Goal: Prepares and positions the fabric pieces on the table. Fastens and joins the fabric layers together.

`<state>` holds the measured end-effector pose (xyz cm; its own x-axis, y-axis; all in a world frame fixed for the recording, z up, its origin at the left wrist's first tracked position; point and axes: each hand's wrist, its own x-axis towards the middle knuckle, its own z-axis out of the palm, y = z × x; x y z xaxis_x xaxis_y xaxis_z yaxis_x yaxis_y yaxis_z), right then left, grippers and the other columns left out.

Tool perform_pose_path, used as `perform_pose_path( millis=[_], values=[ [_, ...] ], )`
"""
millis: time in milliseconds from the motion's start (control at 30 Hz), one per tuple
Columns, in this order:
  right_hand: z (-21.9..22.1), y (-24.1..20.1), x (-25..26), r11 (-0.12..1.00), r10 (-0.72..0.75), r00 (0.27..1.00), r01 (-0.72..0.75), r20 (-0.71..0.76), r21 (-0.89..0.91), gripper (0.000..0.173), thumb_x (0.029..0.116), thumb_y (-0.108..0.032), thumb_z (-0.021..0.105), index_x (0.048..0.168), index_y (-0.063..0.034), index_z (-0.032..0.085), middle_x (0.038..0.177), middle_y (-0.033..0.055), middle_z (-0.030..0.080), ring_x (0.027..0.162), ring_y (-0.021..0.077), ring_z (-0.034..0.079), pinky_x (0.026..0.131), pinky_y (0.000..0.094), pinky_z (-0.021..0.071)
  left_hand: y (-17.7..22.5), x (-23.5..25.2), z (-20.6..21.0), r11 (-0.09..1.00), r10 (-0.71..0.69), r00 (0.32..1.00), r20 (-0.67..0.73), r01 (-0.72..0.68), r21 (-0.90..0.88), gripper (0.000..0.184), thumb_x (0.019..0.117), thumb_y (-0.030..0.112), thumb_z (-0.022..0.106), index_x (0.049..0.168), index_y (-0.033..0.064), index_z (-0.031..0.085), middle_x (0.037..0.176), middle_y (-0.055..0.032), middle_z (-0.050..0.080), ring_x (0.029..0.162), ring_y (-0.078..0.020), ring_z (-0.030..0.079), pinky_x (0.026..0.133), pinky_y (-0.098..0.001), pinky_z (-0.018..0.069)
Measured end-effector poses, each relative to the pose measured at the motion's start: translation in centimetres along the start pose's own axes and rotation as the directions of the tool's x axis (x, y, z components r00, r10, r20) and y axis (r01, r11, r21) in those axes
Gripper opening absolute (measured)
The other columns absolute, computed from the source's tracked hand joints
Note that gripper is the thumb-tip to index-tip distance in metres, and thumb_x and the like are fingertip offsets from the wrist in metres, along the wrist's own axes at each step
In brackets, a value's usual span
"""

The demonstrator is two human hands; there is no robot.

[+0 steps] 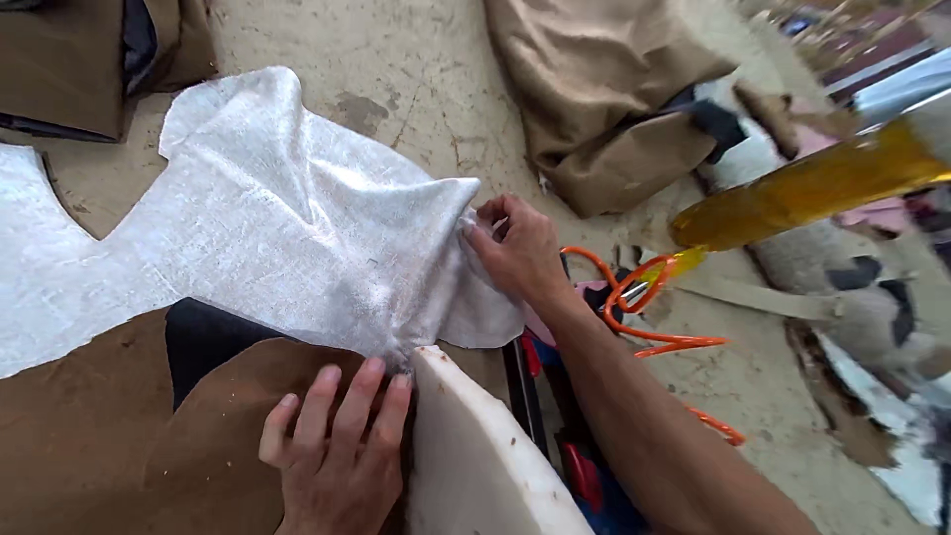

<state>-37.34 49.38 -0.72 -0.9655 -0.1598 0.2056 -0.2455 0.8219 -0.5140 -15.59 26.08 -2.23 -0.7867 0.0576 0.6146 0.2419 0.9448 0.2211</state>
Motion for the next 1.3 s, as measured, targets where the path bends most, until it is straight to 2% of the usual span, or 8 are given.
perform_pose_path(
  millis=[67,133,233,367,567,833,1100,1300],
  values=[
    [-2.8,-3.5,-1.1,0.994,-0.094,0.994,0.097,0.049,-0.046,0.031,0.0957,-0.028,0.065,0.116,-0.0050,0.066,0.109,0.0114,0.069,0.087,0.0245,0.068,0.074,0.0471,0.0580,0.0,0.3,0.0,1.000,0.004,0.992,0.124,-0.006,0.012,0.049,0.0948,0.030,0.053,0.144,0.0304,0.056,0.155,0.0014,0.051,0.151,-0.0268,0.033,0.120,-0.0581,0.0189],
    [-5.3,-8.1,-2.7,0.962,-0.262,0.949,0.271,0.175,-0.031,0.023,0.0948,-0.023,0.067,0.112,-0.0071,0.070,0.104,0.0082,0.069,0.085,0.0206,0.068,0.071,0.0428,0.0584,0.0,0.1,0.1,1.000,-0.017,0.990,0.141,0.018,-0.006,0.035,0.0919,0.024,0.056,0.122,0.0247,0.073,0.124,-0.0018,0.069,0.133,-0.0272,0.053,0.117,-0.0613,0.0215],
    [-6.6,-12.9,-4.6,0.902,-0.412,0.776,0.421,0.478,0.095,0.012,0.0918,-0.020,0.071,0.102,-0.0145,0.072,0.092,-0.0021,0.069,0.080,0.0102,0.067,0.070,0.0339,0.0592,-0.3,-0.4,-0.4,0.998,-0.050,0.996,0.080,0.053,-0.030,0.012,0.0919,0.022,0.059,0.083,0.0207,0.068,0.092,-0.0012,0.066,0.108,-0.0239,0.060,0.113,-0.0568,0.0267],
    [-5.5,-15.0,-4.1,0.906,-0.221,0.493,0.423,0.841,-0.010,0.009,0.0950,-0.022,0.069,0.102,-0.0190,0.074,0.090,-0.0051,0.071,0.079,0.0108,0.067,0.071,0.0383,0.0563,-0.4,-0.6,-0.5,0.997,-0.058,0.997,0.051,0.060,-0.046,0.015,0.0902,0.019,0.060,0.077,0.0211,0.066,0.090,0.0006,0.068,0.103,-0.0214,0.063,0.106,-0.0499,0.0328],
    [-3.6,-17.6,-3.1,0.850,-0.060,0.336,0.511,0.940,-0.129,0.030,0.0870,-0.045,0.077,0.098,-0.0174,0.073,0.079,-0.0020,0.067,0.076,0.0174,0.065,0.067,0.0468,0.0527,-0.6,-0.1,-0.6,0.973,-0.232,0.969,-0.082,0.230,-0.036,0.015,0.0904,0.031,0.067,0.086,0.0168,0.063,0.104,-0.0088,0.064,0.111,-0.0302,0.056,0.099,-0.0498,0.0321],
    [-1.4,-16.4,-2.3,0.911,-0.094,0.361,0.407,0.928,-0.066,0.020,0.0975,-0.033,0.067,0.091,-0.0155,0.074,0.077,-0.0001,0.067,0.076,0.0175,0.066,0.067,0.0457,0.0524,-0.8,0.0,-0.1,0.976,-0.213,0.976,-0.035,0.211,-0.050,0.010,0.0909,0.028,0.064,0.091,0.0216,0.073,0.103,-0.0006,0.070,0.112,-0.0223,0.059,0.107,-0.0503,0.0295],
    [-1.0,-14.9,-2.7,0.967,0.034,0.525,0.198,0.850,-0.161,0.013,0.0944,-0.023,0.066,0.089,-0.0143,0.074,0.075,0.0020,0.066,0.074,0.0189,0.064,0.065,0.0454,0.0493,-1.0,-0.1,-0.1,0.984,-0.138,0.987,0.080,0.146,-0.103,0.023,0.0946,0.014,0.057,0.093,0.0247,0.078,0.088,0.0011,0.068,0.101,-0.0218,0.062,0.106,-0.0517,0.0317],
    [-0.7,-14.2,-3.6,0.837,-0.315,0.514,0.547,0.797,-0.022,0.010,0.0954,-0.021,0.066,0.090,-0.0132,0.070,0.077,0.0007,0.066,0.075,0.0179,0.066,0.065,0.0416,0.0528,-1.4,0.0,-0.5,0.967,-0.199,0.980,0.029,0.201,-0.157,0.022,0.0990,0.022,0.056,0.093,0.0238,0.077,0.085,0.0001,0.065,0.102,-0.0219,0.060,0.107,-0.0531,0.0288]
  ],
)
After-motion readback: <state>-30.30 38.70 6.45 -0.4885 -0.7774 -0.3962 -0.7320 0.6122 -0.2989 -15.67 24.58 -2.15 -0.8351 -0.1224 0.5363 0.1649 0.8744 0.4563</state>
